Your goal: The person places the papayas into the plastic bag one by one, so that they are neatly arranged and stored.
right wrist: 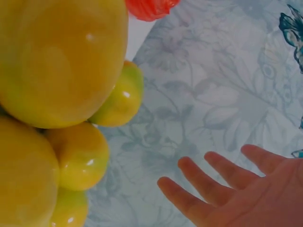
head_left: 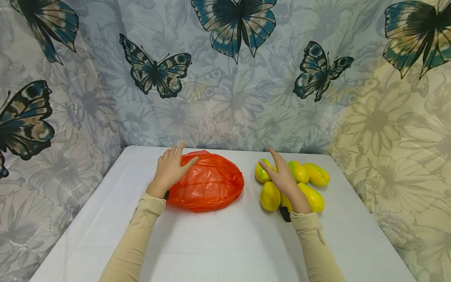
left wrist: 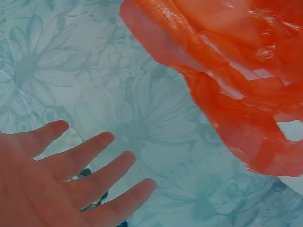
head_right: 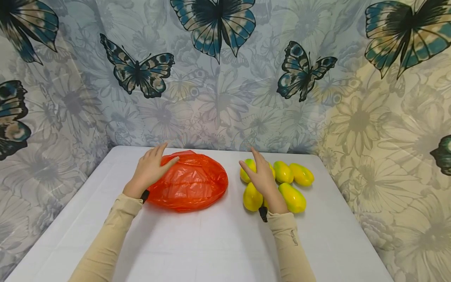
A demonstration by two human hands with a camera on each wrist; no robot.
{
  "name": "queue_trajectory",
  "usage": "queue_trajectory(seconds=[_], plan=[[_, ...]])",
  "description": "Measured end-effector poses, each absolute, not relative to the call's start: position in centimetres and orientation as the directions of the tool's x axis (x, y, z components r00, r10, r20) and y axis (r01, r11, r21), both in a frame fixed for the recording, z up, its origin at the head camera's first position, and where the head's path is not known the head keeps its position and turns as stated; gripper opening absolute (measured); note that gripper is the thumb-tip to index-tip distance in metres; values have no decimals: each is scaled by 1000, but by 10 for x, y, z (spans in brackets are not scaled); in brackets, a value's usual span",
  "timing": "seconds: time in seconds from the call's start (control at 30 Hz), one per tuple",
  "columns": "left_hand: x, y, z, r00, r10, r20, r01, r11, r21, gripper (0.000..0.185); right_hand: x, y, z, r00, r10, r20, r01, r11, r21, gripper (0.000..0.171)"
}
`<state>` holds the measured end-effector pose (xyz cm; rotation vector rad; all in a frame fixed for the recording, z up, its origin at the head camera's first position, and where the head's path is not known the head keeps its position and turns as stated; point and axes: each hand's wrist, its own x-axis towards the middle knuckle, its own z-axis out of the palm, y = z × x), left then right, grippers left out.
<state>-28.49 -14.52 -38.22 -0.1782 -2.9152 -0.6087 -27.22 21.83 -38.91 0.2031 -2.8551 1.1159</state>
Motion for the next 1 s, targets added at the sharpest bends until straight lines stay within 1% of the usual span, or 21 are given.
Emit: queue_trajectory(seconds=[0.2,0.37,0.63,0.87,1.0], plan=[[-284,-154,-389,-983,76,169,139,906,399,83,-265,228,-393,-992,-92,83,-123,657,-743,83],[-284,-161,-395,-984,69,164,131,905,405,81,-259,236,-397,-994,-80,73,-107,613,-783,83],[-281,-173,-404,-984,61,165,127,896,425,82,-250,248,-402,-998,-44,45,-62,608,-792,82],[-279,-184,-409,-986,52,156,117,889,442,81,-247,259,-409,-997,-26,66,-68,616,-785,83],[-279,-189,-412,-988,50,146,112,887,447,80,-244,265,-411,-999,0,52,-42,606,-795,84]])
